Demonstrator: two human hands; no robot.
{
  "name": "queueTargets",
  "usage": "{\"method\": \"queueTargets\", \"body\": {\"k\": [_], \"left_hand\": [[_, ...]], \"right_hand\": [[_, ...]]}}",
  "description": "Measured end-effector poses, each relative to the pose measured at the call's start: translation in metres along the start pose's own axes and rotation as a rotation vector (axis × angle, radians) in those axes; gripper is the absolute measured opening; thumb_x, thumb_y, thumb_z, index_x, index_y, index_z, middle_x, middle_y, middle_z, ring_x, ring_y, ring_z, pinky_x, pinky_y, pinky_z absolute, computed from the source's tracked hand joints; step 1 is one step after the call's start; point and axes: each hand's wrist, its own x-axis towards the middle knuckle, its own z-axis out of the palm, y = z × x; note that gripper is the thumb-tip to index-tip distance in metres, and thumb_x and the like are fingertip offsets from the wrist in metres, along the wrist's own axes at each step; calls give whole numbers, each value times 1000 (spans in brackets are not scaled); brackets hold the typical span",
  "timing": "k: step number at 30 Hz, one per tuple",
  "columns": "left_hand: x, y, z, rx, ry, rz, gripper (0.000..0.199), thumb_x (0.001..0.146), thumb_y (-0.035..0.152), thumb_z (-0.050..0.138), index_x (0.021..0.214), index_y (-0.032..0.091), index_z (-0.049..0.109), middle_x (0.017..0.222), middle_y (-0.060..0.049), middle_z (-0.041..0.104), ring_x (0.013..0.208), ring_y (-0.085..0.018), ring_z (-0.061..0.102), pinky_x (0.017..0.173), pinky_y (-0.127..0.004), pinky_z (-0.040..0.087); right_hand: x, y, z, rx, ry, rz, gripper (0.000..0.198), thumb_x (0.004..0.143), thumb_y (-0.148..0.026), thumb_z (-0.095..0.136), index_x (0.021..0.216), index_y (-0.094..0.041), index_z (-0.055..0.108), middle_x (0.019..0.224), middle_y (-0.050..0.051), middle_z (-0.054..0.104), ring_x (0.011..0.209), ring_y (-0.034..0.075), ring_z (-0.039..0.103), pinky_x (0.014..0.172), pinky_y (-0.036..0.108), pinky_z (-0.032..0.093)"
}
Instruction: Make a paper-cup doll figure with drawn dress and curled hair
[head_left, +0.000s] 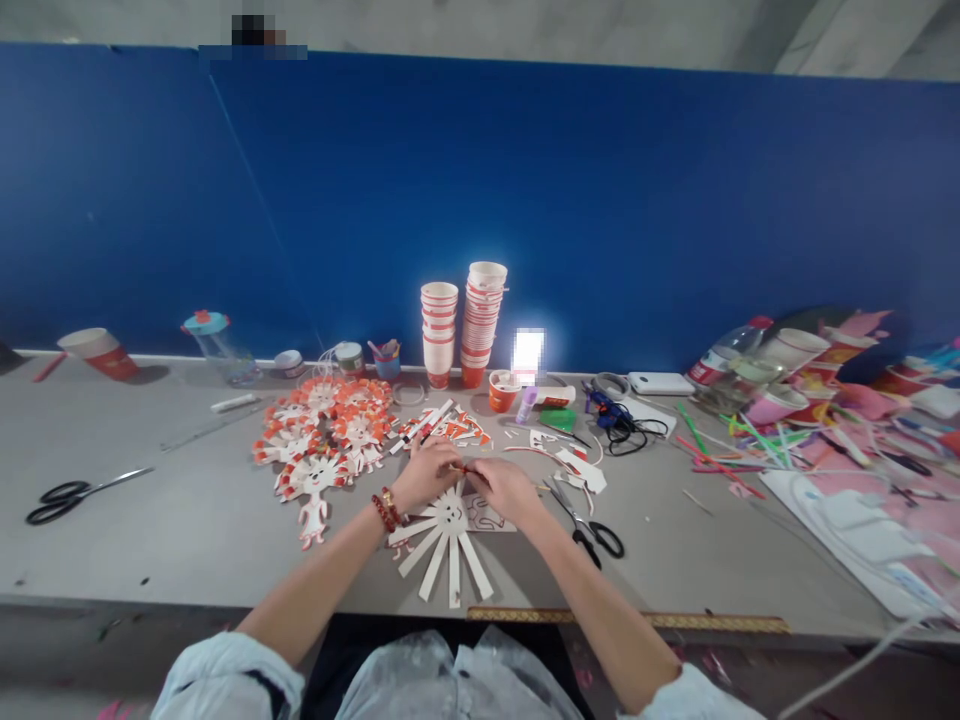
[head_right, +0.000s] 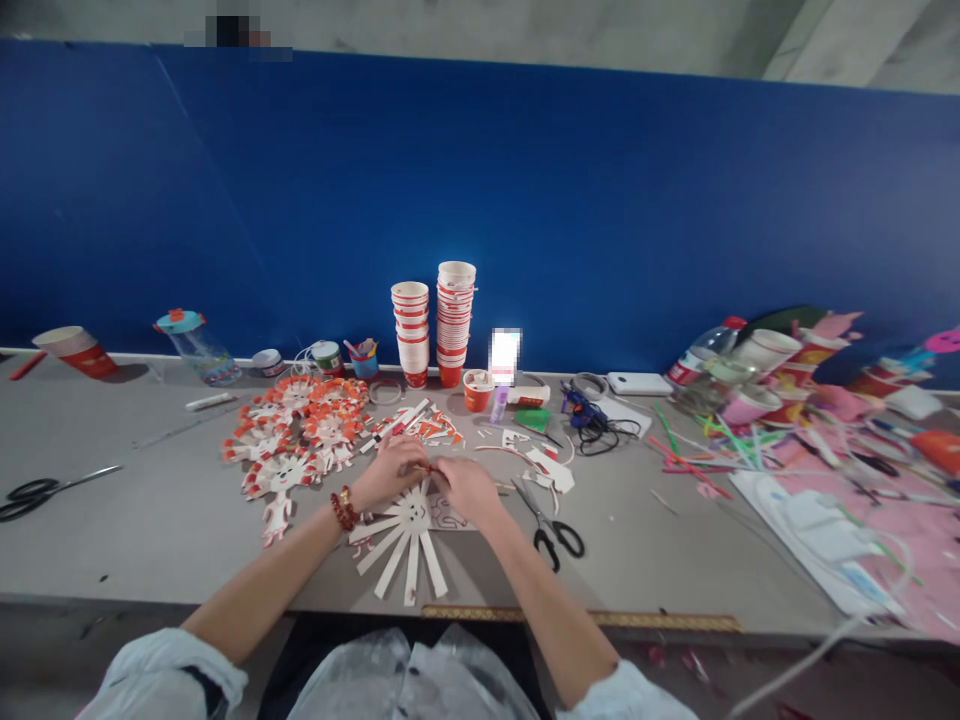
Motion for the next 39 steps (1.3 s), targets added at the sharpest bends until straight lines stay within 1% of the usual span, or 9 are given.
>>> {"method": "queueTargets", "body": {"k": [5,8,13,21,24,27,30,35,39], "left_hand": [[-2,0,1,-19,-15,4,9,83,19,60,86,24,67,97,-2,71,117,-24,54,118,-56,-2],[-2,1,-1,-29,-27,1,11,87,21,58,87,25,68,98,-2,71,119,-24,53,118,-56,-5],[0,1,2,-19,-20,-27,12,85,19,59,88,24,69,99,-4,71,120,-24,53,119,-56,1],[-4,-1,8,32,17,-26,13,81,15,60,86,24,68,96,-4,70,120,-24,53,118,-58,3],[-7,4,5,49,26,-7,13,82,16,60,88,25,67,99,-2,71,124,-24,50,118,-57,-1],[-9,10,-2,141,33,50,9,86,19,60,86,25,67,105,-1,71,130,-26,45,117,-57,-9],[-9,13,-6,206,-7,106,15,90,23,56,86,26,69,110,0,70,133,-27,42,115,-59,-14],[-8,8,-4,92,-40,62,16,89,20,56,90,26,70,106,0,71,127,-25,47,117,-58,-8],[-8,3,0,53,-19,45,11,86,21,60,85,25,69,104,-1,72,127,-25,47,118,-56,-5]], "right_hand": [[-1,-2,2,-52,5,18,13,95,-24,54,91,-19,65,83,5,69,78,18,61,68,25,35],[-2,-2,6,-33,30,19,12,94,-23,54,89,-19,64,82,4,69,78,18,60,69,25,36],[-2,-3,8,4,51,56,7,91,-21,57,90,-18,63,87,5,70,80,19,62,69,25,37],[-3,-5,0,-49,-49,64,16,94,-27,52,95,-21,67,85,5,71,78,19,63,65,26,34],[-3,-4,1,-46,-44,60,13,91,-23,54,94,-20,67,85,5,70,80,18,62,66,26,34],[-2,-2,3,-28,-30,53,11,89,-20,55,92,-19,67,86,5,70,81,19,62,68,26,36],[-3,0,5,-14,-18,46,10,89,-20,57,90,-18,66,86,6,70,81,19,62,69,26,37],[-2,1,7,32,-5,34,9,88,-19,58,92,-20,66,87,4,70,82,19,62,70,25,38],[-1,1,6,53,-28,21,10,87,-20,58,93,-19,66,89,5,71,81,18,62,69,25,38]]}}
